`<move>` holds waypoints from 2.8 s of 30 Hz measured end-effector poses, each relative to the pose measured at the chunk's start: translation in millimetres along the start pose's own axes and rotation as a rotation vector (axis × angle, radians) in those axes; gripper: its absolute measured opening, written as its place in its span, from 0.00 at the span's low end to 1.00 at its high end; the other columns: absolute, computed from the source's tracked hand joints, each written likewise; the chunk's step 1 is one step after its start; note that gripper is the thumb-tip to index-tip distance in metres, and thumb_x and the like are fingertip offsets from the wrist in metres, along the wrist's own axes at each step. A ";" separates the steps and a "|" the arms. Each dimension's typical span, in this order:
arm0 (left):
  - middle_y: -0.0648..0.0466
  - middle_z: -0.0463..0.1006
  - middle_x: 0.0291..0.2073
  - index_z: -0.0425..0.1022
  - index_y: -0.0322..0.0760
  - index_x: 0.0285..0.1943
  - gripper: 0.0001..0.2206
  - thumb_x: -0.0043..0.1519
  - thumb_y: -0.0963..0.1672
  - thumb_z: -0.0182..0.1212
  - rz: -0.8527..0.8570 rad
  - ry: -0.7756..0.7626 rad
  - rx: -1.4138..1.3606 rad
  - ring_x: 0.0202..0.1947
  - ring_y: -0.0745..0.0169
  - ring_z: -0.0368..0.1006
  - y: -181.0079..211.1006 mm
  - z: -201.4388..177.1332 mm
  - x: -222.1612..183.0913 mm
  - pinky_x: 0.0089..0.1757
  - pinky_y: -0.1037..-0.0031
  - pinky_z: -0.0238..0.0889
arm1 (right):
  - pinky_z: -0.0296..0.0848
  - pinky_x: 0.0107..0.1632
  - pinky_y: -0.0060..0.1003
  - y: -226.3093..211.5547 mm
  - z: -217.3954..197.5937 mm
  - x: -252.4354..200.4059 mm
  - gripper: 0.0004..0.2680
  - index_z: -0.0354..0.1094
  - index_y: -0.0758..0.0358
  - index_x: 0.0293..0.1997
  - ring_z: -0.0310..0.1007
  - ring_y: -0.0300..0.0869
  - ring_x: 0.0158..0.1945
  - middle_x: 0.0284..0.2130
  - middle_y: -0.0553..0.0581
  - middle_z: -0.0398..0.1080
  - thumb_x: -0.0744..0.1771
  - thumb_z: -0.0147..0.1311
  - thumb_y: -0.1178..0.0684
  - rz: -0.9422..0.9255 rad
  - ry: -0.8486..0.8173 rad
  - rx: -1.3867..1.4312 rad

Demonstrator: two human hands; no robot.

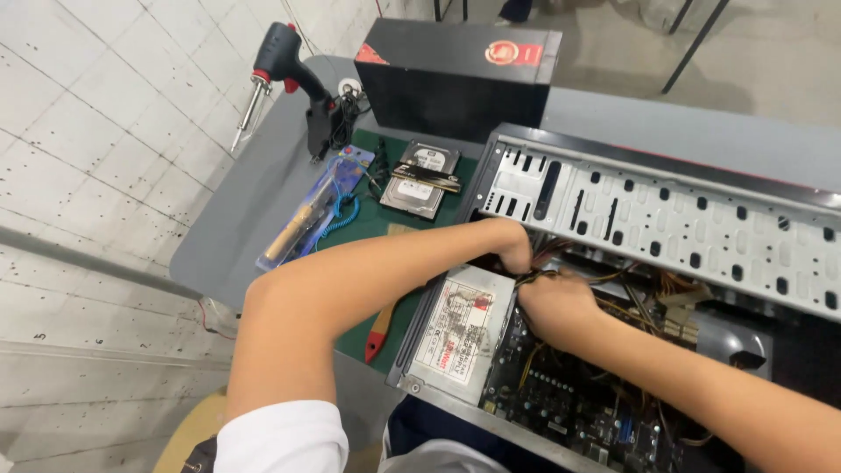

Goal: Cleaning the interior of a computer case and the CPU fan using a brush.

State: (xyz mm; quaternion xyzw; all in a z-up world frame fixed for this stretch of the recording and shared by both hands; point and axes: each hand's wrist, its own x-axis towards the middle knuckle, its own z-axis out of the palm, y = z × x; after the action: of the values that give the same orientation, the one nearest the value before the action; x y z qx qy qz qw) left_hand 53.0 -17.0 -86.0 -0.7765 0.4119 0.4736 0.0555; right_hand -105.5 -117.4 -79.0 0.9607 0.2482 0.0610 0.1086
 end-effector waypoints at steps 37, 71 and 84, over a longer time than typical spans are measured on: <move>0.39 0.81 0.47 0.80 0.29 0.53 0.22 0.53 0.43 0.51 -0.037 0.052 0.159 0.53 0.42 0.78 0.4 9.8 21.5 0.54 0.54 0.71 | 0.77 0.37 0.47 12.5 -38.8 -12.2 0.03 0.77 0.57 0.24 0.80 0.57 0.31 0.20 0.58 0.75 0.58 0.60 0.53 -0.055 -0.182 0.115; 0.45 0.73 0.51 0.73 0.42 0.56 0.15 0.62 0.39 0.47 -0.300 0.438 -0.049 0.46 0.43 0.75 124.3 19.4 -210.2 0.41 0.57 0.70 | 0.72 0.51 0.43 37.5 -141.7 -72.3 0.08 0.72 0.56 0.48 0.77 0.46 0.46 0.47 0.51 0.76 0.67 0.53 0.51 -0.416 0.051 0.551; 0.37 0.67 0.65 0.61 0.36 0.71 0.20 0.68 0.38 0.51 0.051 1.212 -0.256 0.65 0.34 0.67 155.7 111.0 -288.2 0.59 0.47 0.62 | 0.70 0.58 0.52 -7.8 -104.7 -72.5 0.07 0.73 0.68 0.41 0.75 0.60 0.51 0.42 0.66 0.74 0.65 0.52 0.57 -0.732 0.241 0.198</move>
State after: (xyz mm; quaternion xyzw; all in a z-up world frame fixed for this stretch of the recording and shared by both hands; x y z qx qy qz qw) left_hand -192.4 103.3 125.9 -0.8977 0.3286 -0.0049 -0.2934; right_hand -190.1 -127.6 16.0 0.8005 0.5899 0.1061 0.0002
